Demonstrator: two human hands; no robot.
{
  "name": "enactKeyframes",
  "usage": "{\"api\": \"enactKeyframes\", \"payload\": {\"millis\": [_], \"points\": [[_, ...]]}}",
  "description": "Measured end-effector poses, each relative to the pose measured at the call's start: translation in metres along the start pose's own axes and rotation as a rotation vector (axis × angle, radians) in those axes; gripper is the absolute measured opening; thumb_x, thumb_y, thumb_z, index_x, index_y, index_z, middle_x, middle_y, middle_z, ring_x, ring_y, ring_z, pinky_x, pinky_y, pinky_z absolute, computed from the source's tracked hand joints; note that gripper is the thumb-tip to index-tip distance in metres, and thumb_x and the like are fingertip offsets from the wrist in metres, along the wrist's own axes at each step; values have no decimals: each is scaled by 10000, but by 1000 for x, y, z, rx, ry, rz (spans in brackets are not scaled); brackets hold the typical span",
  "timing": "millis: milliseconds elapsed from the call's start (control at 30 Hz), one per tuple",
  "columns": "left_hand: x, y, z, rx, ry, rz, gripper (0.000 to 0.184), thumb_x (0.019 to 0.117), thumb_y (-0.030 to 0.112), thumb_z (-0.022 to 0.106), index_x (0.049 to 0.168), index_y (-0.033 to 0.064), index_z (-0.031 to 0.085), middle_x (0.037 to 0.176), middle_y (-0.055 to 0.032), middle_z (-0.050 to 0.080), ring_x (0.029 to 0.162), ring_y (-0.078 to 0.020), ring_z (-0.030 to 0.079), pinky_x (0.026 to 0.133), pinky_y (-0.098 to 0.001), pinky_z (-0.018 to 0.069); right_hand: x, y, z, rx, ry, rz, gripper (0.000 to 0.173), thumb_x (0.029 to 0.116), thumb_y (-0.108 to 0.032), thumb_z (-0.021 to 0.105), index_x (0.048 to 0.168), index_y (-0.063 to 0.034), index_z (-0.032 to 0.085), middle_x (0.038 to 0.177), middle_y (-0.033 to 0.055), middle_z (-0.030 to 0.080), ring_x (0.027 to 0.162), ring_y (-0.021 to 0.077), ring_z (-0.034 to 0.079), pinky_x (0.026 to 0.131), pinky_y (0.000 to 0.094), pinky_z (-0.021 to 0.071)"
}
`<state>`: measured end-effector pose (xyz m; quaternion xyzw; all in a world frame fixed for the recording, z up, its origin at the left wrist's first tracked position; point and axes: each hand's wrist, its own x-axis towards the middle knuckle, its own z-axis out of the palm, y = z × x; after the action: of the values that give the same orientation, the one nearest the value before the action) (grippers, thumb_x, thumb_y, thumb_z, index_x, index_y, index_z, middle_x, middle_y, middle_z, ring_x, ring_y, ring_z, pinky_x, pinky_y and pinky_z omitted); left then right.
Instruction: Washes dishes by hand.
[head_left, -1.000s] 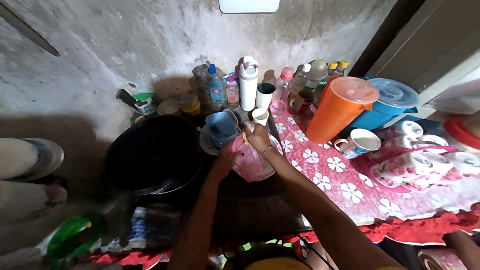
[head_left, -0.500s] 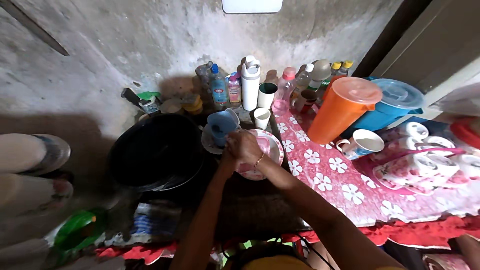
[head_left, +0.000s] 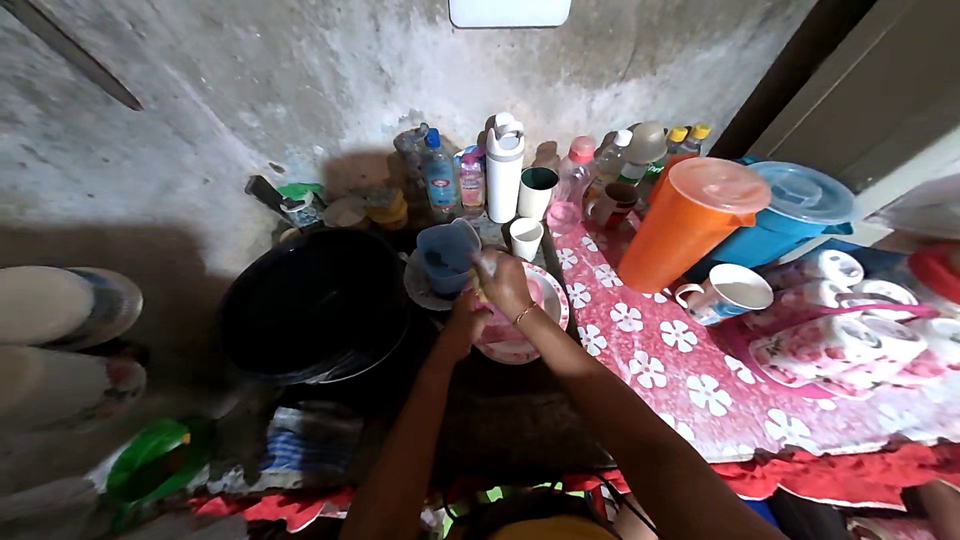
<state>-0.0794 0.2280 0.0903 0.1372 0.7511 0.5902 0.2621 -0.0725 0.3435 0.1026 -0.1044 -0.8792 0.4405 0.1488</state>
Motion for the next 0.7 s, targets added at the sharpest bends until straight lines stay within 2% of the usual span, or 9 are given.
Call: {"api": "enactKeyframes", "payload": {"millis": [33, 100, 167, 233, 267, 367, 500, 633, 700], "points": [[1, -1, 0, -38, 12, 15, 430, 961, -61, 576, 1377, -102, 475, 1275, -205, 591, 1135, -170, 601, 984, -322, 510, -2, -5, -1, -91, -65, -102, 296, 1037, -180, 584, 1173, 51, 709, 1108, 263, 716, 1077, 413, 688, 989, 560, 515], [3, -2, 0, -81, 36, 37, 354, 984, -59, 551, 1330, -109, 499, 1195, -175, 608, 1059, -128, 603, 942, -295, 514, -2, -11, -2, -163, -116, -212, 280, 1014, -178, 613, 1158, 37, 721, 1065, 260, 723, 1032, 425, 700, 944, 577, 527], [5, -4, 3, -103, 82, 45, 316, 967, -64, 565, 1277, -118, 536, 1141, -181, 624, 1011, -138, 617, 908, -300, 527, 2, -14, -8, -27, -97, -126, 283, 1050, -159, 572, 1178, 56, 703, 1069, 258, 720, 1007, 399, 703, 934, 561, 531], [4, -4, 5, -134, 93, 6, 412, 967, -48, 565, 1365, -124, 493, 1258, -244, 595, 1106, -206, 613, 967, -346, 519, 11, -6, -13, 210, 9, 49, 315, 1091, -202, 500, 1215, 44, 651, 987, 221, 684, 829, 300, 664, 779, 479, 550], [1, -3, 6, -153, 102, -13, 434, 964, -44, 563, 1383, -118, 479, 1282, -247, 584, 1123, -211, 610, 972, -348, 521, 15, -1, -15, 271, 67, 104, 339, 1100, -241, 477, 1254, 19, 631, 999, 209, 667, 817, 279, 636, 756, 467, 538], [2, -4, 8, -178, 120, 4, 416, 961, -55, 555, 1367, -116, 487, 1252, -233, 596, 1090, -193, 623, 949, -338, 533, 12, 5, -10, 134, 113, 15, 321, 1076, -188, 524, 1217, 70, 653, 1091, 282, 688, 997, 397, 679, 910, 570, 527], [17, -28, 11, -215, 103, 102, 429, 993, -36, 519, 1406, -109, 432, 1286, -214, 574, 1143, -163, 589, 996, -319, 503, -7, -3, 9, -104, 11, -280, 288, 992, -227, 641, 1035, 36, 752, 999, 207, 743, 1009, 364, 709, 973, 535, 522], [0, -2, 5, -96, 126, 63, 410, 961, -56, 561, 1356, -135, 488, 1264, -260, 590, 1120, -219, 614, 974, -349, 520, 16, 33, -9, -119, 68, -97, 319, 1045, -193, 564, 1158, 77, 691, 1085, 286, 705, 1058, 442, 682, 965, 603, 506], [-1, -2, 4, -69, 108, 58, 418, 957, -50, 566, 1360, -131, 490, 1282, -261, 586, 1145, -228, 610, 992, -355, 514, 17, 38, -11, -114, 73, -62, 297, 1031, -171, 573, 1142, 78, 691, 1060, 286, 705, 1033, 441, 686, 943, 607, 510]]}}
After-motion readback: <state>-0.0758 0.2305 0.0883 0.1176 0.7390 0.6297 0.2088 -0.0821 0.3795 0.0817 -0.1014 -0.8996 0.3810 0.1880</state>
